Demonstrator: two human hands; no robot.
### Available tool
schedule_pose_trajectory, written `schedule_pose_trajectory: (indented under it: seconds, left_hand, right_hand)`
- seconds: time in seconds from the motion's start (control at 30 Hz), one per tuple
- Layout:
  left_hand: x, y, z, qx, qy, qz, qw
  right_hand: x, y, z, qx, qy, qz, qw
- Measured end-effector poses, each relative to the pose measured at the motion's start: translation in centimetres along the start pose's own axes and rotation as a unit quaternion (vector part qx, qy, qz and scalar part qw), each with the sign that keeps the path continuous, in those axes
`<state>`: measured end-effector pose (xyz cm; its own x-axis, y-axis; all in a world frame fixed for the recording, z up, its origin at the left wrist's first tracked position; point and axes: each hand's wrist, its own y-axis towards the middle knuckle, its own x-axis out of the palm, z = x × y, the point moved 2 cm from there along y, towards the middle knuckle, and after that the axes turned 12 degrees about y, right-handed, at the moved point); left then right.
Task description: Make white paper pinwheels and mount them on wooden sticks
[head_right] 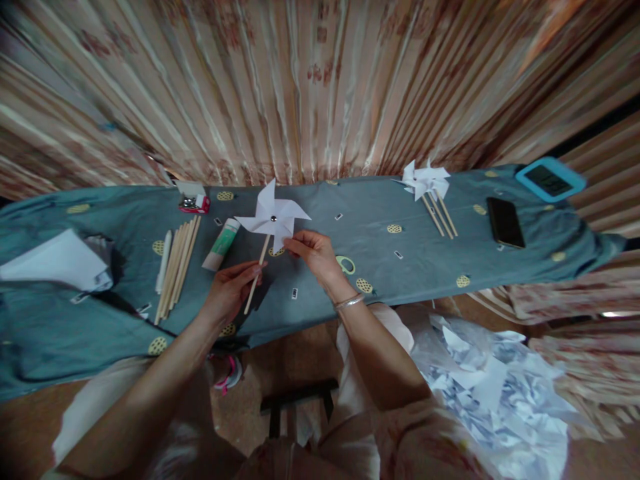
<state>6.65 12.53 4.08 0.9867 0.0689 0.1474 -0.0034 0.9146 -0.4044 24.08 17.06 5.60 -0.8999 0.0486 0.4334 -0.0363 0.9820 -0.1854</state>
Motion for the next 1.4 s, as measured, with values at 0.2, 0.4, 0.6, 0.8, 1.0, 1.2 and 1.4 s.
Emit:
schedule_pose_trajectory:
  seconds: [0.2, 0.4, 0.6, 0.8, 1.0, 1.2, 1.4]
  left_hand:
    - [0.0, 0.0, 0.0, -0.002, 0.0, 0.004, 1.0]
    - [0.0, 0.1, -0.2, 0.0, -0.005, 0.001, 1.0]
    - [0.2, 0.1, -0.3, -0.003, -0.009, 0.005, 1.0]
    - [0.2, 0.0, -0.3, 0.004, -0.004, -0.005, 1.0]
    - [0.2, 0.1, -0.3, -0.005, -0.017, -0.006, 1.0]
    - [0.1, 0.0, 0.1, -0.006, -0.07, -0.012, 0.997]
    - [-0.5, 0.1, 0.5, 0.0, -0.098, 0.015, 0.995]
  right_hand:
    - [0.3, 0.0, 0.6, 0.01, 0.0, -0.004, 1.0]
    - [0.5, -0.1, 1.1, 0.005, -0.01, -0.018, 1.0]
    - [0.7, -0.3, 1.4, -0.008, -0.036, -0.038, 0.999]
    - [0.8, -0.2, 1.7, 0.0, -0.043, -0.034, 0.998]
    - [1.0, -0.2, 2.0, -0.011, -0.042, -0.046, 0.998]
    - [1.5, -1.0, 2.9, -0.04, -0.081, -0.066, 0.994]
    - [2.8, -2.5, 3.8, -0.059, -0.198, -0.11, 0.972]
